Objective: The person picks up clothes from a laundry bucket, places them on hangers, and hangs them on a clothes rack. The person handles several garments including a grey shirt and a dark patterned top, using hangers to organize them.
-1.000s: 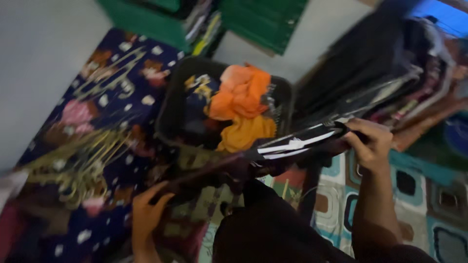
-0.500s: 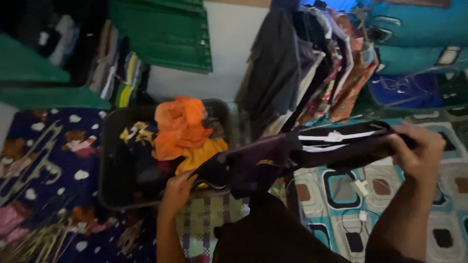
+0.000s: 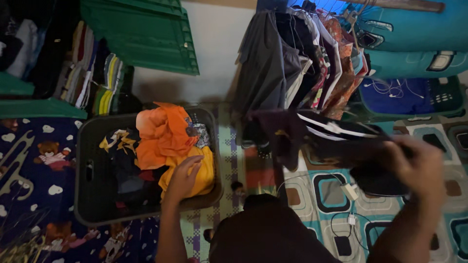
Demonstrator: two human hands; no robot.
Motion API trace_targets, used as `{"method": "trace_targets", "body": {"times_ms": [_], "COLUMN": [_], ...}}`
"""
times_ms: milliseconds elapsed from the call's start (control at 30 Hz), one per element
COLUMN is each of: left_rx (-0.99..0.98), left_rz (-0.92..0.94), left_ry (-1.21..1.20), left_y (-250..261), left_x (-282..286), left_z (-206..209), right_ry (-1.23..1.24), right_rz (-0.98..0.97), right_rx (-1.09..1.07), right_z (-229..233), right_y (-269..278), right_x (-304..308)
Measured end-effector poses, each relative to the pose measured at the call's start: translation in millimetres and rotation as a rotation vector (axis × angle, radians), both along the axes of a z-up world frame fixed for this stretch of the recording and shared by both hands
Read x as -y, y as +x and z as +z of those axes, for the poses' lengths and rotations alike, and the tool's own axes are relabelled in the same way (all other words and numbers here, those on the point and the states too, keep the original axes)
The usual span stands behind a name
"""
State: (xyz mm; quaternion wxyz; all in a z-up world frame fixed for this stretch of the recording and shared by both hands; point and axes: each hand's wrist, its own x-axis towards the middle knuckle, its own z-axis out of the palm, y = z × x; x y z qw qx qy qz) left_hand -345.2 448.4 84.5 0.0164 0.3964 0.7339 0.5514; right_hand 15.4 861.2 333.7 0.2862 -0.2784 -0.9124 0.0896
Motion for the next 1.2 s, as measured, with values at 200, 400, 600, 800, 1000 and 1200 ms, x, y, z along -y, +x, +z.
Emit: {"method": "trace_targets", "body": {"times_ms": [200, 400, 600, 800, 1000, 1200], "left_rx": [0.174, 0.197, 0.209, 0.440, 0.678, 0.623], "left_rz": [0.060, 0.114, 0.207, 0.250, 0.313, 0.314], "left_ry": [0.007, -0.046, -0.024, -0.152, -0.195, -0.059], "left_y": [0.6, 2.4, 10.6, 15.3, 10.1, 4.2], "left_x": [6.7, 34.2, 57.0, 82.8, 97.3, 99.3], "left_z": [-11.8, -21.5, -33.2, -46.1, -72.3, -108.8], "right_ry": [-0.311, -0.514, -0.489, -0.404, -0.321, -0.271], "right_rz": [0.056, 0.206, 0.245, 0.328, 0.236, 0.180], "right_rx": [0.041, 0.032, -0.041, -0.295, -0.351, -0.442], "right_z": [-18.1, -59.9, -97.2, -118.7, -120.2, -116.7], "right_y": [-76.1, -145.4, -218.9, -293.8, -363.8, -405.8], "right_x": [39.8, 63.0, 57.2, 43.0, 29.0, 22.2]}}
